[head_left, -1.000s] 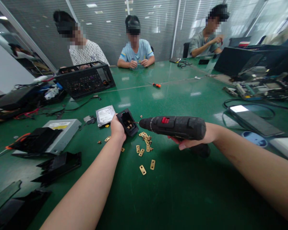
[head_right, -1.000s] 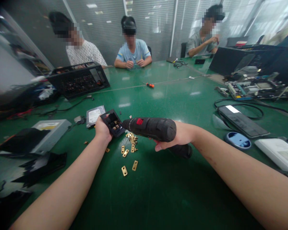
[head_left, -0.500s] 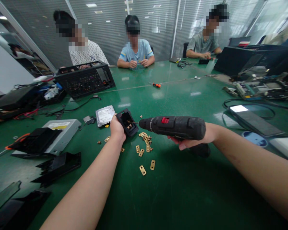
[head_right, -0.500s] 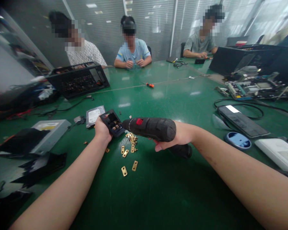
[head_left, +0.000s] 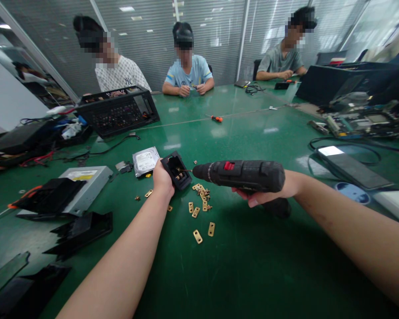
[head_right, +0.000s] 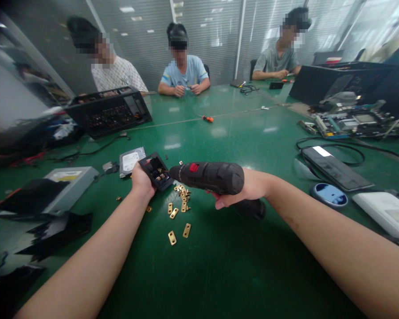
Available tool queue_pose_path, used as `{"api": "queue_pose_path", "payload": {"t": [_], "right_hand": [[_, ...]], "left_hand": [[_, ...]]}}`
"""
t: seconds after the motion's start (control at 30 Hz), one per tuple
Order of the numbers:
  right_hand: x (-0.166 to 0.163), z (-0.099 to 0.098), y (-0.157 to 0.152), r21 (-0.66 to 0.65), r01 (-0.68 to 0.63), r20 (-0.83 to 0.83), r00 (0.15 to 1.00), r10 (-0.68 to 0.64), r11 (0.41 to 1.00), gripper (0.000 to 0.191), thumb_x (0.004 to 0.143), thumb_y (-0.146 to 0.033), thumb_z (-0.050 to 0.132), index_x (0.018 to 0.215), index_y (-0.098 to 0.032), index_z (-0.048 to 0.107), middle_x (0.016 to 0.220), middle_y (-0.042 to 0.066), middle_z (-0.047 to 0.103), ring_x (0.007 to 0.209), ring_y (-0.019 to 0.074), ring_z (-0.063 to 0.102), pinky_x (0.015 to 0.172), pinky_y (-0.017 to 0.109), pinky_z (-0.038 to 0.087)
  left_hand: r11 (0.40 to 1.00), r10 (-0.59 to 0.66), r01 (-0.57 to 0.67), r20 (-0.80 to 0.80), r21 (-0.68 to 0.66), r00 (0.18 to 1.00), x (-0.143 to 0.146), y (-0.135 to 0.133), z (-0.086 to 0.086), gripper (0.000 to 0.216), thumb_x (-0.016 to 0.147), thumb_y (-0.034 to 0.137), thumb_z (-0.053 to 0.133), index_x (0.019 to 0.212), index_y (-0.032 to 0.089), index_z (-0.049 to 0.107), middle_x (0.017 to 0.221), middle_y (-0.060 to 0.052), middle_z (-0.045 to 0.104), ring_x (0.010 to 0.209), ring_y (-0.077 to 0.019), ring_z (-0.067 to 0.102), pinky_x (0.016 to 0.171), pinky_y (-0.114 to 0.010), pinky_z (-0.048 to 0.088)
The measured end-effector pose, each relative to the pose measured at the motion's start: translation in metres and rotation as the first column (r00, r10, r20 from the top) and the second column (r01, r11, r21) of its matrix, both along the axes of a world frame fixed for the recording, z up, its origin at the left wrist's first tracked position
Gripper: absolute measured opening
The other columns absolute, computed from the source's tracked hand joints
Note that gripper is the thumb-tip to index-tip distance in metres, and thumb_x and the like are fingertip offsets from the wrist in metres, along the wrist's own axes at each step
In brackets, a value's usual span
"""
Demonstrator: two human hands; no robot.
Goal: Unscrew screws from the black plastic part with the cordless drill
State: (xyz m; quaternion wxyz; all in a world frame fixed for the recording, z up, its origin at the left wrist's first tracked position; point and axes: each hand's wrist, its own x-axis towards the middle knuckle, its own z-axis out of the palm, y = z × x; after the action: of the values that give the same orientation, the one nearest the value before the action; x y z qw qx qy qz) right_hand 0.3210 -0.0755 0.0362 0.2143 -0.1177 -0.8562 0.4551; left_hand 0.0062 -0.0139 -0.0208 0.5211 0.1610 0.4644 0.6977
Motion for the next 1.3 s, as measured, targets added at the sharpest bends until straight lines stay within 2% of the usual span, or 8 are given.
{"api": "queue_pose_path", "payload": {"t": [0.1, 0.43, 0.57, 0.73, 0.9, 1.07, 1.17, 1.3], "right_hand": [[0.000, 0.000, 0.000, 0.027, -0.006, -0.027, 1.000, 0.007, 1.000, 0.079, 0.096, -0.035, 0.086, 0.166, -0.025, 0.050, 0.101, 0.001, 0.072, 0.083, 0.0166, 0.068, 0.079, 0.028, 0.058], [0.002, -0.001, 0.000, -0.019, 0.024, 0.021, 0.999, -0.024, 1.000, 0.071, 0.094, -0.042, 0.086, 0.156, -0.022, 0.059, 0.097, 0.002, 0.072, 0.082, 0.0182, 0.069, 0.075, 0.029, 0.059], [0.001, -0.001, 0.000, -0.042, 0.023, 0.037, 0.999, -0.021, 0.999, 0.057, 0.095, -0.043, 0.085, 0.144, -0.020, 0.066, 0.094, 0.002, 0.071, 0.082, 0.0178, 0.070, 0.075, 0.029, 0.059], [0.001, -0.001, 0.000, -0.045, 0.005, 0.018, 1.000, -0.004, 0.999, 0.074, 0.096, -0.042, 0.085, 0.160, -0.021, 0.054, 0.096, 0.001, 0.070, 0.080, 0.0170, 0.068, 0.073, 0.029, 0.058], [0.003, 0.004, -0.001, -0.092, 0.027, 0.093, 0.996, -0.019, 0.995, 0.066, 0.096, -0.037, 0.085, 0.153, -0.015, 0.061, 0.095, 0.002, 0.070, 0.082, 0.0173, 0.067, 0.077, 0.029, 0.057], [0.000, 0.006, -0.003, -0.134, 0.035, 0.061, 0.998, -0.027, 0.990, 0.077, 0.094, -0.033, 0.087, 0.161, -0.017, 0.053, 0.094, 0.000, 0.068, 0.080, 0.0161, 0.066, 0.074, 0.028, 0.056], [0.000, 0.001, -0.001, -0.245, 0.043, 0.012, 0.999, -0.041, 0.969, 0.070, 0.087, -0.030, 0.093, 0.150, -0.018, 0.063, 0.096, 0.001, 0.070, 0.082, 0.0156, 0.067, 0.075, 0.027, 0.058], [0.004, -0.008, 0.004, -0.471, 0.048, 0.019, 0.999, -0.045, 0.881, 0.049, 0.082, -0.032, 0.096, 0.122, -0.014, 0.073, 0.093, 0.004, 0.074, 0.081, 0.0169, 0.072, 0.075, 0.031, 0.063]], "left_hand": [[1.000, -0.001, 0.001, 0.006, 0.004, 1.000, 0.000, 0.000, 0.000, 0.019, 0.087, 0.039, 0.062, 0.077, 0.023, 0.059, 0.066, 0.001, 0.062, 0.055, -0.0197, 0.061, 0.059, -0.031, 0.056], [1.000, -0.009, 0.009, -0.002, -0.006, 1.000, 0.001, -0.003, 0.003, 0.019, 0.085, 0.041, 0.064, 0.078, 0.024, 0.060, 0.067, 0.001, 0.061, 0.057, -0.0204, 0.060, 0.060, -0.032, 0.056], [1.000, -0.014, 0.014, -0.008, -0.012, 1.000, 0.000, -0.004, 0.003, 0.020, 0.084, 0.042, 0.067, 0.078, 0.024, 0.060, 0.067, 0.001, 0.061, 0.058, -0.0202, 0.061, 0.061, -0.031, 0.055], [1.000, 0.002, -0.002, -0.014, -0.023, 1.000, 0.001, -0.005, 0.005, 0.021, 0.086, 0.042, 0.066, 0.077, 0.024, 0.059, 0.064, 0.001, 0.060, 0.055, -0.0198, 0.060, 0.055, -0.030, 0.053], [0.999, -0.003, 0.003, -0.017, -0.033, 1.000, 0.003, -0.006, 0.008, 0.020, 0.087, 0.040, 0.062, 0.076, 0.024, 0.059, 0.063, 0.001, 0.059, 0.053, -0.0195, 0.059, 0.051, -0.029, 0.051], [0.999, -0.006, 0.005, -0.021, -0.040, 1.000, 0.003, -0.007, 0.008, 0.018, 0.086, 0.038, 0.059, 0.075, 0.024, 0.059, 0.062, 0.001, 0.058, 0.053, -0.0198, 0.058, 0.052, -0.029, 0.050], [0.999, 0.000, 0.000, -0.014, -0.032, 1.000, 0.002, -0.007, 0.007, 0.018, 0.084, 0.036, 0.060, 0.072, 0.024, 0.056, 0.059, 0.003, 0.055, 0.051, -0.0184, 0.056, 0.054, -0.028, 0.050], [1.000, 0.000, -0.001, -0.021, -0.021, 1.000, 0.000, -0.006, 0.005, 0.019, 0.082, 0.038, 0.063, 0.072, 0.024, 0.054, 0.058, 0.005, 0.053, 0.047, -0.0163, 0.053, 0.051, -0.026, 0.047]]}}
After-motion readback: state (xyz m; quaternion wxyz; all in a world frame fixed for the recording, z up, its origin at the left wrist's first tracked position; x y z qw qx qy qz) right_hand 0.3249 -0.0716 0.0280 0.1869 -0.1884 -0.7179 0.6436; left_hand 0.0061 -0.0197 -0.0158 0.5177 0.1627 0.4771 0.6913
